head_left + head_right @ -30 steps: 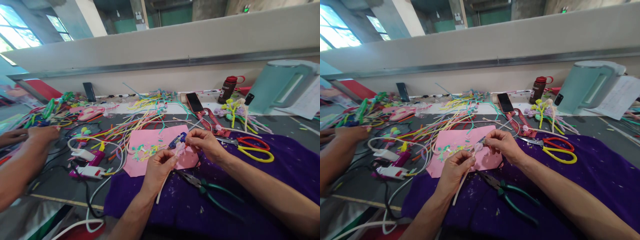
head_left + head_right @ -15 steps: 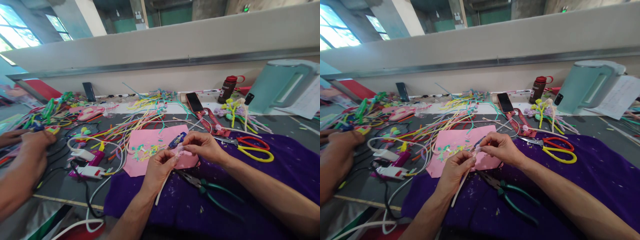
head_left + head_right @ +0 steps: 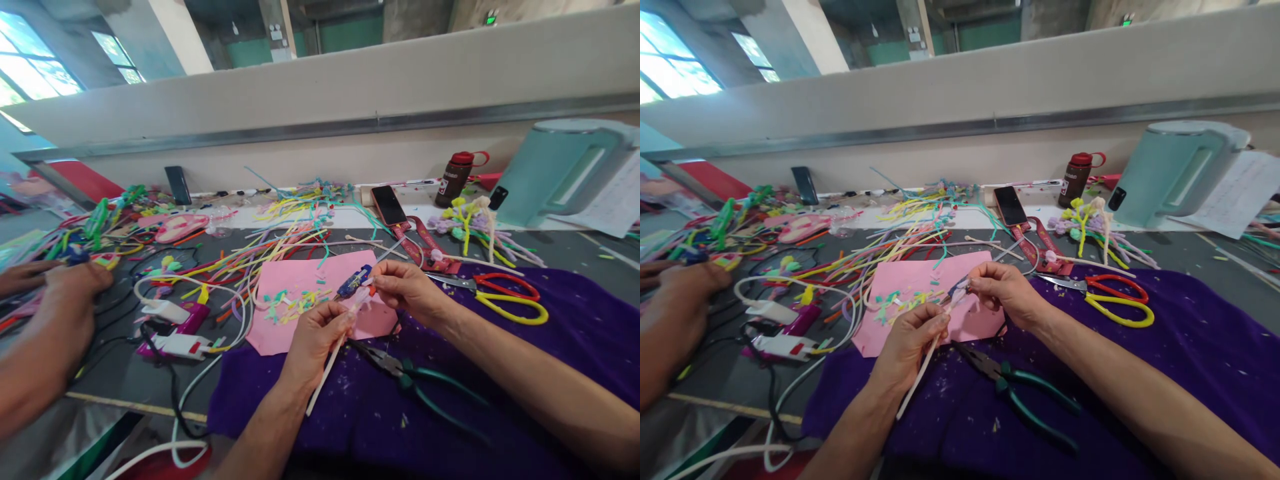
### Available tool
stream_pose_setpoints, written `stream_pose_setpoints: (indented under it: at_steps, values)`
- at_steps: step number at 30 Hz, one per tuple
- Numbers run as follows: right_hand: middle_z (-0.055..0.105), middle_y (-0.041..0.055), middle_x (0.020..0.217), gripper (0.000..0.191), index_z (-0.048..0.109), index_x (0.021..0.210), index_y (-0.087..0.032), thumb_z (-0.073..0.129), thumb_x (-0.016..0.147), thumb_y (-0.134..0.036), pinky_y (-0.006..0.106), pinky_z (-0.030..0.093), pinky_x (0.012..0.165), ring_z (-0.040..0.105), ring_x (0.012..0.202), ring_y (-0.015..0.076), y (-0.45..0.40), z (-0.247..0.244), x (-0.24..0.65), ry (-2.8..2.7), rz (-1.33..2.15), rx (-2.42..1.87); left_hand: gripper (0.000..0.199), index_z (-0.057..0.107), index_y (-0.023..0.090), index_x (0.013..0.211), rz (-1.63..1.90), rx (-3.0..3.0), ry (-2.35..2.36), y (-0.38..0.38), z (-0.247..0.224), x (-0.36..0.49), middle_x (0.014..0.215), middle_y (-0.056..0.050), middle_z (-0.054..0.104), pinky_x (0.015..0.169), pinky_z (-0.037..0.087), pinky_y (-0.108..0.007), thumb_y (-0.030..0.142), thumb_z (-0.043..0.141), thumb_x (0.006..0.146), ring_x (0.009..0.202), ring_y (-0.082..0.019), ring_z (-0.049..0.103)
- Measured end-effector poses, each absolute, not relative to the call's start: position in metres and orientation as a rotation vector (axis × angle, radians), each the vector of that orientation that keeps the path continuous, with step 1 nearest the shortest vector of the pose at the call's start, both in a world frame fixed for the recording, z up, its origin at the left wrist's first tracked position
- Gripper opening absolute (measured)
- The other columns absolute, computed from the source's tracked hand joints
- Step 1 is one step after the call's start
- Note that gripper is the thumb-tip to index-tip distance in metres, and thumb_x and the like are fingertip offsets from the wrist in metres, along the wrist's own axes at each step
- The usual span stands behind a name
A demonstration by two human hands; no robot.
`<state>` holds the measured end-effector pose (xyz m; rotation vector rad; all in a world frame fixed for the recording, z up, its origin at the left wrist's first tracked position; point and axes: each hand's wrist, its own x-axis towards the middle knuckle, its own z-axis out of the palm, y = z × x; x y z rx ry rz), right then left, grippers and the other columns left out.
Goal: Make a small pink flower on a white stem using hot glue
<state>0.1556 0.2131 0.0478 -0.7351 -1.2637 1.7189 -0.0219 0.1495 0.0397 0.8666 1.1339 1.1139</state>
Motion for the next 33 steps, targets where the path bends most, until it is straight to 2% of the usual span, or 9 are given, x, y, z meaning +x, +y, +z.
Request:
stream_pose_setpoints:
  at_steps: [5, 16, 22, 33]
  values:
    - [0.049, -0.0054, 0.048, 0.020, 0.057, 0.070, -0.016, 0.069, 0.069, -0.032, 0.019, 0.017, 0.038, 0.034, 0.037, 0.0040, 0.217, 0.049, 0.159, -1.202, 1.753, -0.732, 0.022, 0.058, 0.014, 0.063, 1.107, 0.850, 1.102, 0.150, 0.038, -0.024, 0.048, 0.003, 0.055, 0.040, 0.022, -0.016, 0.030, 0.073, 0.063, 0.038, -0.003, 0.038]
    - [0.049, -0.0063, 0.049, 0.019, 0.057, 0.070, -0.015, 0.069, 0.070, -0.030, 0.017, 0.022, 0.037, 0.038, 0.037, 0.0033, 0.214, 0.049, 0.158, -1.255, 1.767, -0.723, 0.021, 0.058, 0.014, 0.063, 1.061, 0.892, 1.089, 0.149, 0.035, -0.026, 0.049, 0.003, 0.055, 0.039, 0.021, -0.016, 0.030, 0.070, 0.068, 0.037, -0.003, 0.038]
    - [0.050, -0.0054, 0.051, 0.017, 0.059, 0.071, -0.014, 0.068, 0.071, -0.028, 0.017, 0.024, 0.037, 0.039, 0.038, 0.0033, 0.215, 0.052, 0.160, -1.296, 1.740, -0.734, 0.018, 0.059, 0.014, 0.064, 1.200, 1.001, 1.188, 0.148, 0.035, -0.023, 0.053, 0.004, 0.055, 0.049, 0.034, -0.016, 0.025, 0.074, 0.062, 0.048, -0.005, 0.045]
    - [0.047, -0.0061, 0.051, 0.014, 0.059, 0.071, -0.014, 0.066, 0.070, -0.026, 0.018, 0.026, 0.038, 0.036, 0.040, 0.0036, 0.213, 0.054, 0.161, -1.456, 1.644, -0.803, 0.018, 0.058, 0.015, 0.066, 1.233, 1.232, 1.269, 0.148, 0.029, -0.026, 0.058, 0.005, 0.052, 0.051, 0.033, -0.018, 0.027, 0.071, 0.066, 0.052, -0.006, 0.042]
